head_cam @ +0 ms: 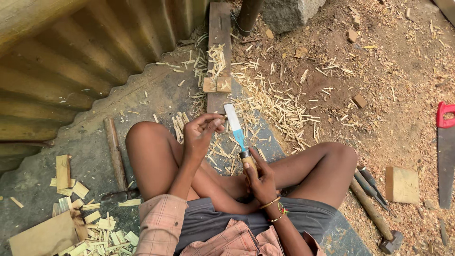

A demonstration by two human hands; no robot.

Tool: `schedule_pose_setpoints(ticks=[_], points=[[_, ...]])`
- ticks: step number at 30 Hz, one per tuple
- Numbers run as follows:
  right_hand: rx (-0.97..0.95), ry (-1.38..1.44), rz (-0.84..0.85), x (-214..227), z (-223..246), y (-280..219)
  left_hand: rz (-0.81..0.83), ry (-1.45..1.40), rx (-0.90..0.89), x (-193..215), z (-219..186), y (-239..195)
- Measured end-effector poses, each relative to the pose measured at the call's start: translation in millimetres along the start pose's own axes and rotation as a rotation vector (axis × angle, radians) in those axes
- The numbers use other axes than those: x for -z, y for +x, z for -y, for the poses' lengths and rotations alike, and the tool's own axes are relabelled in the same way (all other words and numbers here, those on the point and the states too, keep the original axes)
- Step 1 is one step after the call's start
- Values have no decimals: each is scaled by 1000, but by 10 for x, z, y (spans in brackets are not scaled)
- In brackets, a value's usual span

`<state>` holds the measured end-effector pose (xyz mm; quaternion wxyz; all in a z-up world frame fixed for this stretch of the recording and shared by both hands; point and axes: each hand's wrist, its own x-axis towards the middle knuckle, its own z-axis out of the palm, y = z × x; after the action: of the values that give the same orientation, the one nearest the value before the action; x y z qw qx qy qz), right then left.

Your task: The person sits cross-legged on the ground and carves a small wooden block using a chisel and a wooden mallet. They repeatedly strike the chisel to remove wood shavings and occasionally adjust the block's position.

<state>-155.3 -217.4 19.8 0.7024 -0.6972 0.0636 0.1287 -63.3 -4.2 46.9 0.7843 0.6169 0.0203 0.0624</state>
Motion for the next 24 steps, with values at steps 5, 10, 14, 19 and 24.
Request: schedule_pose_setpoints(ticks=[5,10,14,19,24], points=[[73,-69,-13,36,-66,2,52,105,75,-449,74,-115],[133,-167,-49,95,-202,68,117,243,228,-1151,236,152],[131,-176,-53,72,-292,59,216,330,225,-1531,274,278],[349,-172,-63,151,-201,104,176,623,96,-1185,126,180],[123,-136,-20,88,-156,88,-23,672,34,2,-259,234]])
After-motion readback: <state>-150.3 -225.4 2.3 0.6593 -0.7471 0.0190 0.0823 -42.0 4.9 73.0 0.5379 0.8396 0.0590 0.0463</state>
